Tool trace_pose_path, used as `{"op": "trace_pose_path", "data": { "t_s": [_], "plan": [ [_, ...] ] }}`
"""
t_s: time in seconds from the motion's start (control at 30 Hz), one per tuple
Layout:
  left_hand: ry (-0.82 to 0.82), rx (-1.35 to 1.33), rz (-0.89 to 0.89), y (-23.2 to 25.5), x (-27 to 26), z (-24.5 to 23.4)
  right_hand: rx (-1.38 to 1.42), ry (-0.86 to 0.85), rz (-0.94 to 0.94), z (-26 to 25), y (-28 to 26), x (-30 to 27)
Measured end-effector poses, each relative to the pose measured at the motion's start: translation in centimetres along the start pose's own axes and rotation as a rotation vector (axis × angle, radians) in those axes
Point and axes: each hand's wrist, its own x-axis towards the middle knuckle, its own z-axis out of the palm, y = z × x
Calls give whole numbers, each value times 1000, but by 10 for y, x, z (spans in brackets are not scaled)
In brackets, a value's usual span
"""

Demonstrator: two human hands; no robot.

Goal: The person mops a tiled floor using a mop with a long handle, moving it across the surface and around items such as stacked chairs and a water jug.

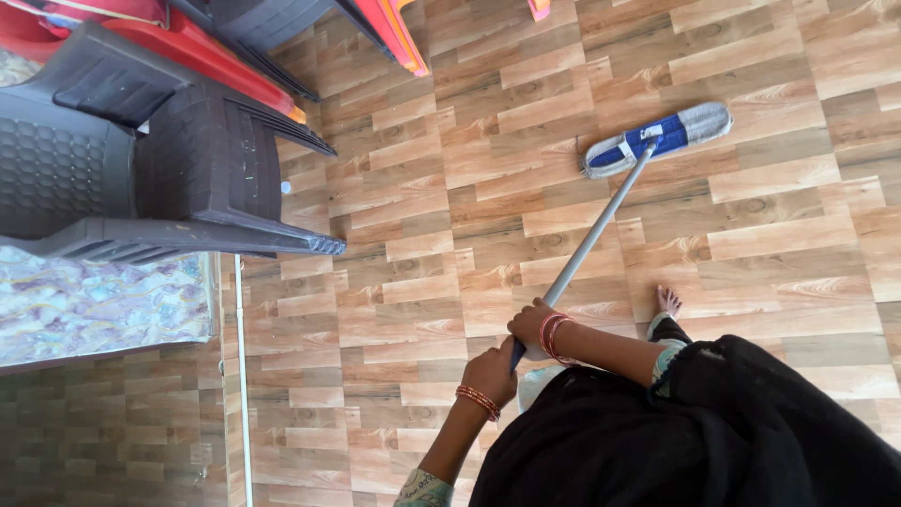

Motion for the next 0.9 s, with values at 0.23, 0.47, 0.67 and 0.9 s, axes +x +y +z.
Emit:
{"op": "trace_pose_path", "data": {
  "t_s": [0.23,0.47,0.67,0.9],
  "plan": [
    [-8,26,24,61,92,-18,35,130,130,12,107,-9],
    [97,0,121,144,240,4,184,404,350,29,257,-40],
    [63,-23,49,208,265,28,170,434,389,33,292,-85],
    [37,7,69,167,197,0,30,422,359,21,218,-74]
  ]
}}
